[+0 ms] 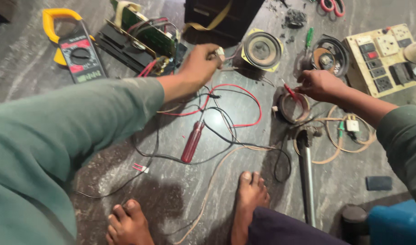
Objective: The person connects a power cord to a socket and then uses a multimeter to test a circuit board. They manipulate wires and probes to check electrical connections on the board.
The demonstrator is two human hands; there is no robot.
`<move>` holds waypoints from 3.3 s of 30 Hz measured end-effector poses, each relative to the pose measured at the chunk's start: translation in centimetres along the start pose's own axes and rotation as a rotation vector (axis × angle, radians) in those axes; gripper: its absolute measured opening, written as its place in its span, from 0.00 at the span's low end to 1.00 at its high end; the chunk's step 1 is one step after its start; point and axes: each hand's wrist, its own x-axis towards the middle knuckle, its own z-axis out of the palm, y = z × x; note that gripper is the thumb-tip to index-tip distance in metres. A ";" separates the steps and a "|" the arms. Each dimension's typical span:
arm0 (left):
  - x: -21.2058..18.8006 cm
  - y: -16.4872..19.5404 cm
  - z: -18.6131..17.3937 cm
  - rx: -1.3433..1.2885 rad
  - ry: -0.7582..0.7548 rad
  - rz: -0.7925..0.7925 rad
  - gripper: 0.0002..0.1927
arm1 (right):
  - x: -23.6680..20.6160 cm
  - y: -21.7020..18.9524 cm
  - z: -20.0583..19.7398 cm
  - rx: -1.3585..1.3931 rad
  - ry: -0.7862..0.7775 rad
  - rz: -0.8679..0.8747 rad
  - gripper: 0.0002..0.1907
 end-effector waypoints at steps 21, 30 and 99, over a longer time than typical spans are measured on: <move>0.6 1.6 1.4 0.481 -0.039 0.128 0.14 | -7.5 3.7 -3.4 1.047 -0.235 0.288 0.25; 0.0 0.6 -1.8 0.409 0.023 0.121 0.14 | -8.2 -0.3 -2.4 -0.365 0.153 -0.157 0.37; 0.2 -5.3 10.6 -0.033 0.361 -0.138 0.16 | -2.9 -14.0 0.2 1.109 -0.187 0.002 0.15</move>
